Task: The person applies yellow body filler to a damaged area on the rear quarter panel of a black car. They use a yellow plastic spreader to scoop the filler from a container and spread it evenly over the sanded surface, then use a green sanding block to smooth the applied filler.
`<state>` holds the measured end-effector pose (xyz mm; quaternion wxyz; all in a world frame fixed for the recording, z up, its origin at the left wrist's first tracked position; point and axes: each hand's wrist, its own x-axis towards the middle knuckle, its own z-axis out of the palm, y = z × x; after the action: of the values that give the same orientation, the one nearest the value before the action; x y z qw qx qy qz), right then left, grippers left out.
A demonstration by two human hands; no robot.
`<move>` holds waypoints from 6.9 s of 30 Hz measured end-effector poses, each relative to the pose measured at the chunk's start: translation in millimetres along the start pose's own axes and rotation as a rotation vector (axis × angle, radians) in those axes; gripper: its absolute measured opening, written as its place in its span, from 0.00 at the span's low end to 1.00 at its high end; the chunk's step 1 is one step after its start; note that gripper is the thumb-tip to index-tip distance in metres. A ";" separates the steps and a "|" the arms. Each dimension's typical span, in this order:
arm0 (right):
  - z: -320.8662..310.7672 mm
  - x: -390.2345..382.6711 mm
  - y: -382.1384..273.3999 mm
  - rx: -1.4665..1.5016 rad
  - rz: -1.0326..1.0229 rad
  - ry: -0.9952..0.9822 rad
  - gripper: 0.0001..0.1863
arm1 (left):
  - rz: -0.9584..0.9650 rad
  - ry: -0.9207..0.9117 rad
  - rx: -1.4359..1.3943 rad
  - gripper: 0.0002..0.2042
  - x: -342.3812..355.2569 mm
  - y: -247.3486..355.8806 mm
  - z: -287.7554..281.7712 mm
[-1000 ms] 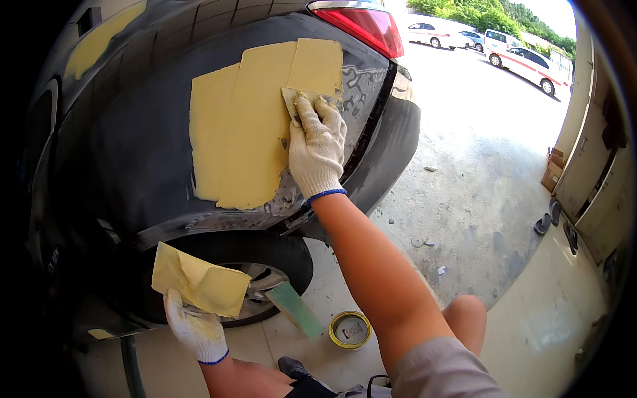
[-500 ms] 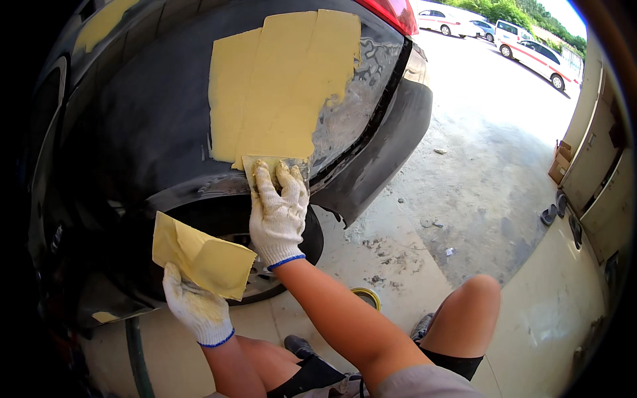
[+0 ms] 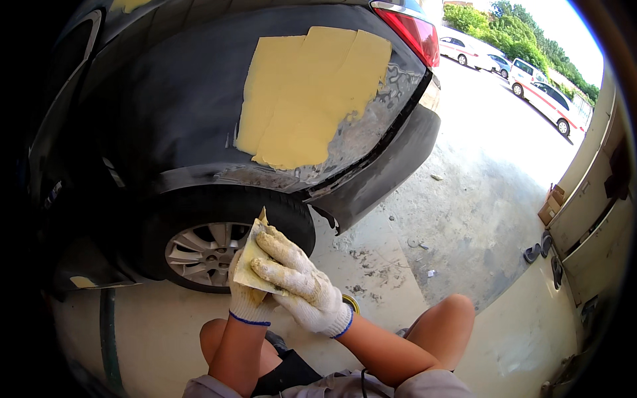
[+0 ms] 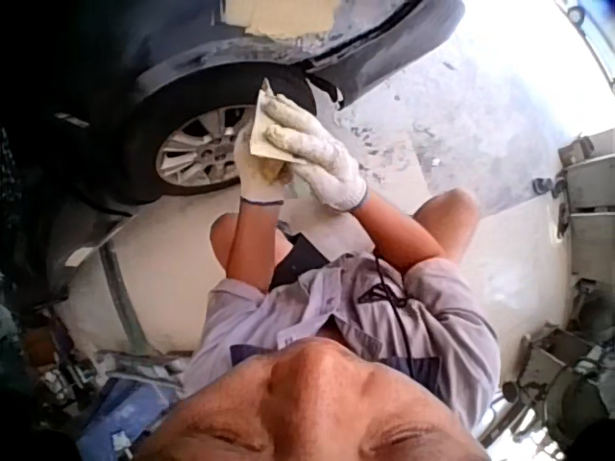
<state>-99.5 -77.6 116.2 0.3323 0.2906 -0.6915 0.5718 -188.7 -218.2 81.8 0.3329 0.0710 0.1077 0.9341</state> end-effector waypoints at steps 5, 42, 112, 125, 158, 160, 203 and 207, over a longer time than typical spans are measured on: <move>-35.9 -15.7 19.7 -0.341 0.052 -0.029 0.31 | 0.004 0.254 -0.036 0.21 0.3 -14.0 34.1; -49.3 -12.5 -14.2 0.608 1.019 0.675 0.23 | 0.395 0.037 1.408 0.12 -4.7 -15.0 13.8; -102.0 83.7 133.1 -1.120 0.073 0.530 0.28 | 0.867 -0.595 2.448 0.34 143.5 -22.3 -66.0; -64.8 22.9 120.9 -1.087 -0.052 0.266 0.26 | 0.744 -0.500 2.427 0.31 138.6 -22.4 -55.9; -128.8 -154.0 4.0 0.412 0.687 1.142 0.20 | -0.106 0.386 0.386 0.18 8.1 -66.4 -62.1; -122.4 -155.8 0.4 0.411 0.691 1.073 0.21 | -0.230 0.415 0.282 0.20 3.6 -77.7 -54.1; -42.5 -111.4 -19.5 0.937 0.963 1.007 0.22 | 0.665 0.232 0.920 0.16 -40.9 -94.3 -2.4; -44.5 -115.4 -9.0 0.945 0.954 0.989 0.23 | 0.650 0.089 0.951 0.19 -42.4 -98.9 -18.7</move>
<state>-16.3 -32.9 35.7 0.1626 -0.2094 -0.2019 0.9428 -99.9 -173.4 36.6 -0.0443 0.2028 0.5021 0.8395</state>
